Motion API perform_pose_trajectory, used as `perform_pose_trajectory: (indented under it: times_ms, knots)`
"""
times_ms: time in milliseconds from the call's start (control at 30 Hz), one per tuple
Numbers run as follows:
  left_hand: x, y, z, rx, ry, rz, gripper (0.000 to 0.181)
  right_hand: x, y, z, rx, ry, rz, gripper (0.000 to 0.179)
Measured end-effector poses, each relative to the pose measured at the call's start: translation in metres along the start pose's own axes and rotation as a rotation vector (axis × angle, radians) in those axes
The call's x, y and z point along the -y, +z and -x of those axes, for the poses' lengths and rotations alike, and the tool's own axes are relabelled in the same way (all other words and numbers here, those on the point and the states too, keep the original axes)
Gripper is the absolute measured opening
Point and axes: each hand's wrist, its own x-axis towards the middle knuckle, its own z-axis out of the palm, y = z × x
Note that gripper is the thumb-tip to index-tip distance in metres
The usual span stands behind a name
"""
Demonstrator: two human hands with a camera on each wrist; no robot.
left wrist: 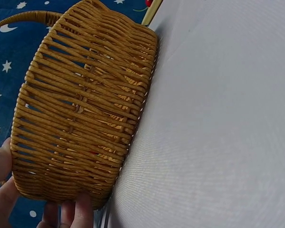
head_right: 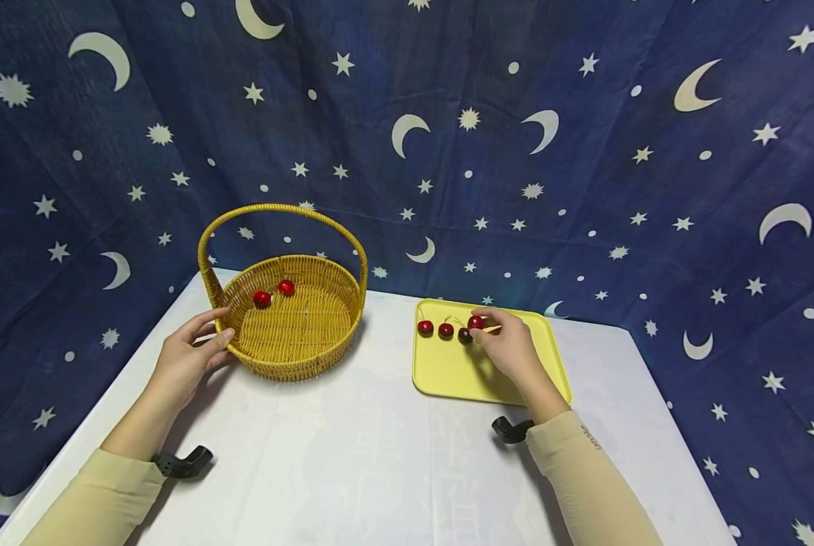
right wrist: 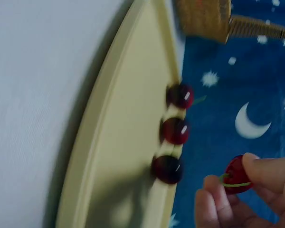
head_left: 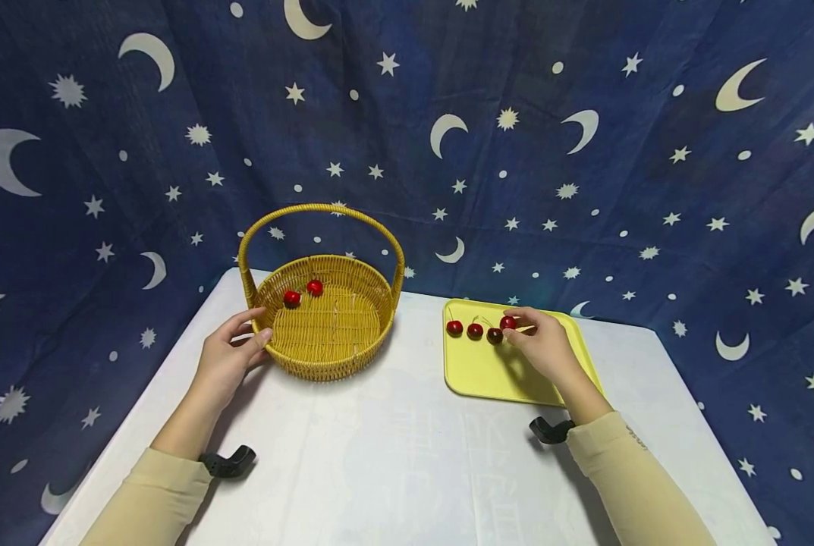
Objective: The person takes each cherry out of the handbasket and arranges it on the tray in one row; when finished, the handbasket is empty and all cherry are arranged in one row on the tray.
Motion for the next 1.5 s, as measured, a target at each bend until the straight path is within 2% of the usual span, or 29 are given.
perform_pose_trajectory:
  times_ms: [233, 433, 800, 1033, 1167, 1267, 1367, 1500]
  knots:
    - [-0.002, 0.001, 0.001, 0.000, 0.003, -0.007, 0.060, -0.031, 0.002, -0.011, 0.033, 0.106, 0.125, 0.037]
    - [-0.003, 0.002, 0.001, 0.003, 0.009, -0.016, 0.061, -0.043, 0.007, -0.015, 0.052, 0.164, 0.125, 0.036]
    - [-0.006, 0.002, 0.004, -0.004, 0.002, 0.005, 0.060, -0.048, 0.009, -0.019, 0.055, 0.162, 0.142, 0.043]
    - [-0.003, 0.001, 0.002, -0.008, 0.000, 0.013, 0.060, -0.047, 0.008, -0.018, 0.057, 0.167, 0.164, 0.047]
    - [-0.002, 0.002, 0.002, -0.007, 0.000, 0.013, 0.059, -0.035, 0.001, -0.010, 0.036, 0.136, 0.212, 0.051]
    - [-0.002, 0.002, 0.002, -0.003, 0.003, 0.010, 0.060, -0.017, -0.002, -0.001, 0.009, 0.085, 0.212, 0.052]
    - [-0.002, 0.001, 0.003, -0.006, 0.006, 0.005, 0.059, 0.011, 0.003, 0.009, 0.007, 0.020, 0.164, 0.051]
    - [-0.002, 0.001, 0.003, -0.014, 0.014, -0.002, 0.059, 0.053, 0.020, 0.020, 0.042, -0.086, 0.033, 0.048]
